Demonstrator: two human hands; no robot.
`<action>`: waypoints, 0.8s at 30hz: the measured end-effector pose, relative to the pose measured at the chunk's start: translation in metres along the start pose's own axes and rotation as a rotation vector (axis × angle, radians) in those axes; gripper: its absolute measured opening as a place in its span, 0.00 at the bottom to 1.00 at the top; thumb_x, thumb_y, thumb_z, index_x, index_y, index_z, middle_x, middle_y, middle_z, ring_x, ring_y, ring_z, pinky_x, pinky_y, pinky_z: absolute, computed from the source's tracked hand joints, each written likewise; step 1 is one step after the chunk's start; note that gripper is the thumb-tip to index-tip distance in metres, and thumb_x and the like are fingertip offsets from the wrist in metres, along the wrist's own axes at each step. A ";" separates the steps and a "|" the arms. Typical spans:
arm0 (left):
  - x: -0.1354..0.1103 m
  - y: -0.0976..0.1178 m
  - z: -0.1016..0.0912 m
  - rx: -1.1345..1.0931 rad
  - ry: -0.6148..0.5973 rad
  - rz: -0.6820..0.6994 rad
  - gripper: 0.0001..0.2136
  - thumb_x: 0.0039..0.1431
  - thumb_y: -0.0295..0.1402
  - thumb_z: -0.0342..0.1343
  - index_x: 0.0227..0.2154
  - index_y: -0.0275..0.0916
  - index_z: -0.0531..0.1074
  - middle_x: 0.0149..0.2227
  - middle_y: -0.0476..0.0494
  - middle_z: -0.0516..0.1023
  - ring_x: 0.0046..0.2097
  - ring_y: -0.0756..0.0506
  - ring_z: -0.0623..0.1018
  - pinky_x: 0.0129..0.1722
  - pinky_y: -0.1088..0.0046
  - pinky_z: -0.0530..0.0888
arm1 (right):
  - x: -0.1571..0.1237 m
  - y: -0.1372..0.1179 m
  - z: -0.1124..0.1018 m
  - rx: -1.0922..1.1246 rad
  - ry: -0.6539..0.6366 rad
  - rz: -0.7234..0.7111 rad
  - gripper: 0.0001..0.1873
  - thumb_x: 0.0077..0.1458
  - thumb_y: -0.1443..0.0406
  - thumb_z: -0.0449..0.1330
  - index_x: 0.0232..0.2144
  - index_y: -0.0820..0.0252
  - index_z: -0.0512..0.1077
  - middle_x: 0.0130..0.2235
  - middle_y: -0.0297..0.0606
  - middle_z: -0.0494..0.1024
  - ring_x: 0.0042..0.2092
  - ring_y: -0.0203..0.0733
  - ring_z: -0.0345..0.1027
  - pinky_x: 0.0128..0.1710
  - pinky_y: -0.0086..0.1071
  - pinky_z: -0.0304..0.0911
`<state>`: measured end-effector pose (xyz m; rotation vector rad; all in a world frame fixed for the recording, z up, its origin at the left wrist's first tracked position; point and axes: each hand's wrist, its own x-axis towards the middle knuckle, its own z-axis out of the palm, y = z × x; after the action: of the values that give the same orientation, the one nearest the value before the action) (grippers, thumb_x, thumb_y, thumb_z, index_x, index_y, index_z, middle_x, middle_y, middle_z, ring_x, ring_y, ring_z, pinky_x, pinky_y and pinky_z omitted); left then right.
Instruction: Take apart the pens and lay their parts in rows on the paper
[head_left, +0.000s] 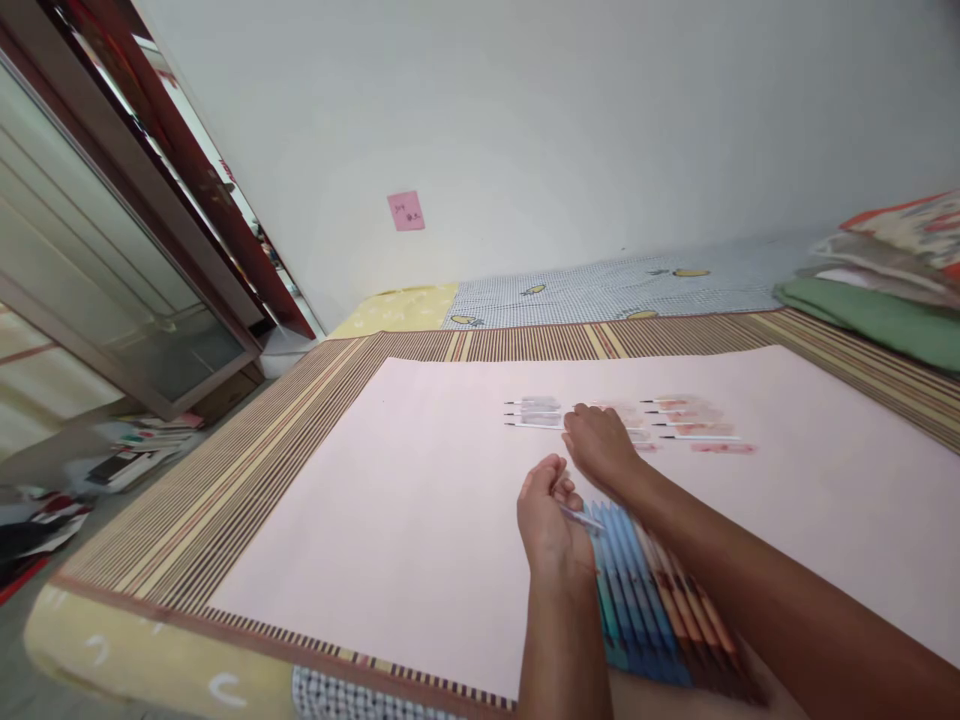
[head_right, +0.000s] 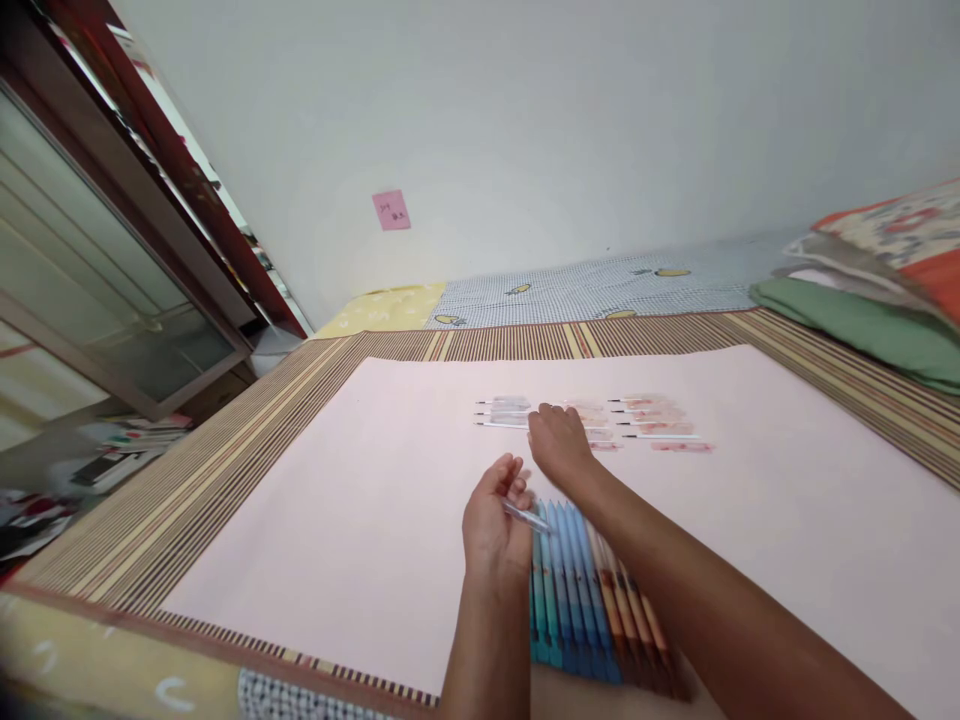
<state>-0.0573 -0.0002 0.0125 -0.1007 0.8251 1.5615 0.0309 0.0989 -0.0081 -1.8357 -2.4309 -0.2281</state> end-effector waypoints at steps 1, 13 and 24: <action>0.000 0.000 0.000 0.000 0.004 -0.001 0.07 0.58 0.19 0.54 0.27 0.30 0.75 0.32 0.41 0.74 0.23 0.56 0.66 0.17 0.84 0.58 | 0.000 0.001 -0.001 -0.004 -0.005 0.015 0.15 0.65 0.68 0.51 0.43 0.67 0.78 0.48 0.55 0.78 0.52 0.54 0.71 0.50 0.42 0.56; 0.002 -0.001 0.000 0.009 0.016 -0.003 0.06 0.58 0.19 0.54 0.28 0.30 0.75 0.32 0.41 0.74 0.24 0.56 0.66 0.17 0.84 0.58 | 0.004 -0.002 0.005 -0.024 -0.036 -0.016 0.16 0.65 0.70 0.50 0.41 0.66 0.78 0.47 0.55 0.79 0.51 0.52 0.71 0.51 0.42 0.54; 0.003 -0.002 -0.003 0.006 0.005 0.020 0.04 0.55 0.20 0.57 0.28 0.31 0.75 0.33 0.39 0.75 0.24 0.55 0.67 0.18 0.84 0.59 | 0.003 -0.005 -0.001 -0.007 -0.004 -0.016 0.13 0.66 0.70 0.50 0.41 0.66 0.76 0.46 0.53 0.79 0.49 0.50 0.72 0.48 0.39 0.54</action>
<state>-0.0570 0.0004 0.0085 -0.0928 0.8370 1.5778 0.0252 0.1002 -0.0066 -1.8218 -2.4515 -0.2343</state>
